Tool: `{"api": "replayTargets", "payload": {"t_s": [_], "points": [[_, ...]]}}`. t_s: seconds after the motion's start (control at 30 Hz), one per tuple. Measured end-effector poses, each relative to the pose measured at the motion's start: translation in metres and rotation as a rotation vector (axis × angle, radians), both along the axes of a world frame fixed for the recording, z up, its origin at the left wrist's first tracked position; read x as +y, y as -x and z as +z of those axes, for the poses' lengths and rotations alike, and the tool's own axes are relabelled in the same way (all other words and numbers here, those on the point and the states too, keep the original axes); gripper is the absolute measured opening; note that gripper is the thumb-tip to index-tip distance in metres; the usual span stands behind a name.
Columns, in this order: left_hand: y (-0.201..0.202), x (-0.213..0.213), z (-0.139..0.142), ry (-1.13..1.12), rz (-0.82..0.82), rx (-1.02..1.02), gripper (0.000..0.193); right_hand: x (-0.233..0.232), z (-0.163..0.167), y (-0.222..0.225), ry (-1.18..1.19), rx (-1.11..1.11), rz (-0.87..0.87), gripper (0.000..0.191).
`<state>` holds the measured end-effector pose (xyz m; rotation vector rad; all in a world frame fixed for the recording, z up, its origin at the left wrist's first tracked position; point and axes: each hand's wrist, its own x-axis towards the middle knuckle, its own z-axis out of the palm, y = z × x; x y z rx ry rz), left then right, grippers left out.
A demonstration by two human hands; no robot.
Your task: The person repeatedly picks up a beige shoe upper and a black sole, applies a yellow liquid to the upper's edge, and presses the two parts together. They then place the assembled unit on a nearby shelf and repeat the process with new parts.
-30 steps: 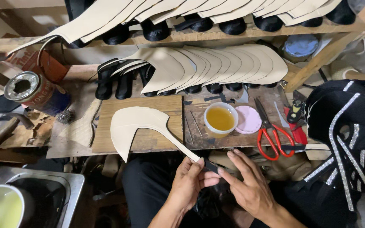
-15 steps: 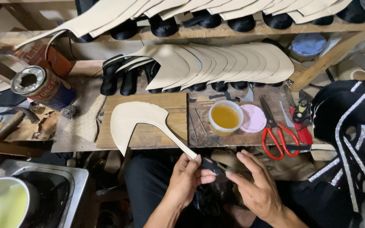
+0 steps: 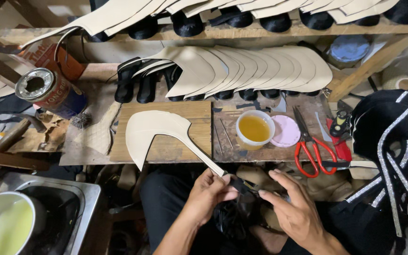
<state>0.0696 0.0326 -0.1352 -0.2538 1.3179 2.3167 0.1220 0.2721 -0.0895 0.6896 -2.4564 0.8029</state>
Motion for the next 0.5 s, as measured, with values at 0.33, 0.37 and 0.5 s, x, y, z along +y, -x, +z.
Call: {"api": "replayTargets", "payload": {"t_s": [0.33, 0.37, 0.5], "points": [[0.036, -0.024, 0.018, 0.064, 0.169, 0.069, 0.043, 0.01, -0.016, -0.015, 0.252, -0.355, -0.036, 0.028], [0.032, -0.023, 0.022, 0.11, 0.178, 0.105, 0.047, 0.013, -0.017, -0.016, 0.296, -0.418, -0.046, 0.028], [-0.005, -0.013, 0.039, 0.261, -0.05, 0.373, 0.055, 0.025, -0.012, -0.007, 0.515, -0.518, -0.078, 0.032]]}}
